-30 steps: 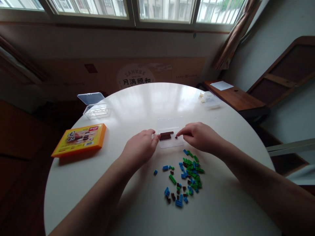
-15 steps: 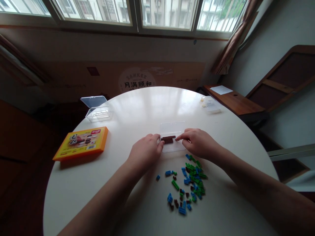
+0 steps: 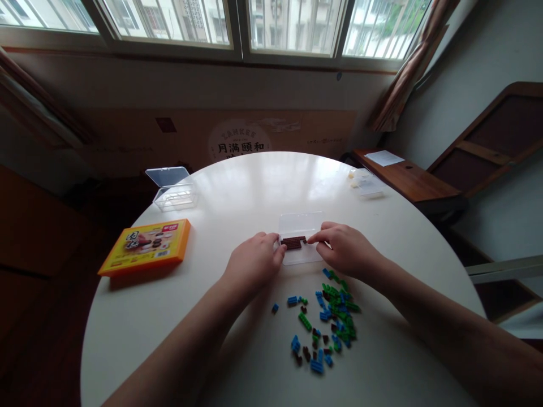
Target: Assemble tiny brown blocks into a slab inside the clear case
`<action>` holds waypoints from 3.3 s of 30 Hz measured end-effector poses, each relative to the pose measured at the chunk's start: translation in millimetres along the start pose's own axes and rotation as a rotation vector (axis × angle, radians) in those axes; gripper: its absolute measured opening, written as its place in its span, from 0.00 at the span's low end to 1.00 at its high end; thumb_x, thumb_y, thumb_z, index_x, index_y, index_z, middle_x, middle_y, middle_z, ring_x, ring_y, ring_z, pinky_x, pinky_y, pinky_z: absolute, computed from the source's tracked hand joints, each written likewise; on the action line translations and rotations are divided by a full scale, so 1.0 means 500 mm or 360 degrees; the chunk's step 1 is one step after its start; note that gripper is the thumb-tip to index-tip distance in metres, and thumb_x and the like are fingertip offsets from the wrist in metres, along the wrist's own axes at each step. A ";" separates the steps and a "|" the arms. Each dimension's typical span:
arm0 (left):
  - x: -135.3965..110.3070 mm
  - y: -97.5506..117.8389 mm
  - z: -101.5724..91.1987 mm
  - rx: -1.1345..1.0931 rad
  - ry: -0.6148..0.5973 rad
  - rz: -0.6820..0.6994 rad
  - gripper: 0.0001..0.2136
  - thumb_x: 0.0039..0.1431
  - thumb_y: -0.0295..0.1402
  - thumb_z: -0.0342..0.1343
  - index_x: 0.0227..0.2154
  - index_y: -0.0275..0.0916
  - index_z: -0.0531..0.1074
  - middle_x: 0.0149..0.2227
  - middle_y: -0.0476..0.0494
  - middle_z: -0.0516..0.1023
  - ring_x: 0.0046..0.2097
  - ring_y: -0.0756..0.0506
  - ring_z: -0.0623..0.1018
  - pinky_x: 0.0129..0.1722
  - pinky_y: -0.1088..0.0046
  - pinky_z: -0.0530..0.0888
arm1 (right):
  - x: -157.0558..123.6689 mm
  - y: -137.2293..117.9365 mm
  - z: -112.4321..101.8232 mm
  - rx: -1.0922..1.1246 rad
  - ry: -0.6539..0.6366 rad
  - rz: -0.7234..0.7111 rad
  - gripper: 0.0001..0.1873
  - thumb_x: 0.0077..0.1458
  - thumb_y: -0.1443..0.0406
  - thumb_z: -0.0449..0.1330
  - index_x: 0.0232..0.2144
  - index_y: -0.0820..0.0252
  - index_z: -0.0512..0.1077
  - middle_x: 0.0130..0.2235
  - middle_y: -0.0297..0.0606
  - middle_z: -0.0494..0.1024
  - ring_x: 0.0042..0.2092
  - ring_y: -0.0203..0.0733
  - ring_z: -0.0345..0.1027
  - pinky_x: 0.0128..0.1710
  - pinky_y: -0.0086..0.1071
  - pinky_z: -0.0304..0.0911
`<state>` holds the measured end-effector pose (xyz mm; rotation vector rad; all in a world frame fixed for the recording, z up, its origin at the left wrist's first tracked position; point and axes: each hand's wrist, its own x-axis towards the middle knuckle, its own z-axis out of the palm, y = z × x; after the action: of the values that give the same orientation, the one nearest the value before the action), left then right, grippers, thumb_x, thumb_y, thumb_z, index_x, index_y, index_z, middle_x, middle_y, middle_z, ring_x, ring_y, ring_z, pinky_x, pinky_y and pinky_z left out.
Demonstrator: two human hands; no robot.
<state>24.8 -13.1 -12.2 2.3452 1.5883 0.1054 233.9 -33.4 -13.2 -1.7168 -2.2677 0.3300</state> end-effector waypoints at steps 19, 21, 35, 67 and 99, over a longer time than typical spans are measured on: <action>0.001 0.001 0.003 0.0009 0.0025 -0.0024 0.17 0.65 0.42 0.45 0.47 0.43 0.73 0.45 0.42 0.78 0.45 0.40 0.77 0.42 0.66 0.71 | 0.010 0.007 0.021 -0.0103 0.0121 -0.0007 0.12 0.58 0.61 0.57 0.37 0.51 0.81 0.36 0.34 0.78 0.34 0.38 0.70 0.33 0.31 0.59; 0.001 0.001 0.003 0.0014 0.0027 -0.0028 0.17 0.64 0.42 0.45 0.47 0.43 0.73 0.45 0.42 0.78 0.45 0.40 0.77 0.42 0.66 0.72 | 0.010 0.006 0.022 -0.0095 0.0121 -0.0005 0.12 0.58 0.61 0.57 0.37 0.51 0.81 0.35 0.34 0.78 0.34 0.38 0.70 0.32 0.31 0.59; 0.002 0.000 0.004 0.0015 0.0029 -0.0022 0.17 0.64 0.43 0.45 0.47 0.43 0.73 0.45 0.42 0.78 0.45 0.40 0.77 0.41 0.66 0.71 | 0.010 0.006 0.031 -0.0069 0.0162 0.0013 0.12 0.58 0.60 0.57 0.37 0.49 0.81 0.36 0.33 0.80 0.35 0.39 0.71 0.34 0.32 0.60; 0.010 -0.009 0.005 -0.0042 0.0054 -0.0012 0.22 0.65 0.46 0.42 0.52 0.40 0.72 0.53 0.40 0.77 0.52 0.39 0.75 0.51 0.64 0.70 | -0.096 -0.058 -0.079 -0.0013 -0.0778 -0.1026 0.08 0.50 0.71 0.59 0.24 0.55 0.75 0.28 0.31 0.75 0.28 0.34 0.62 0.27 0.29 0.52; 0.006 -0.012 0.004 -0.0049 0.0063 -0.0014 0.22 0.63 0.45 0.46 0.52 0.40 0.72 0.51 0.39 0.77 0.50 0.39 0.76 0.49 0.64 0.71 | -0.082 -0.053 -0.087 0.0130 -0.0579 -0.0981 0.06 0.56 0.68 0.59 0.30 0.56 0.77 0.29 0.30 0.74 0.29 0.31 0.64 0.30 0.27 0.55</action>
<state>20.9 -8.6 -15.9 2.3259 1.6037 0.1739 236.1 -79.3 33.4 -0.8941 -2.8447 0.6164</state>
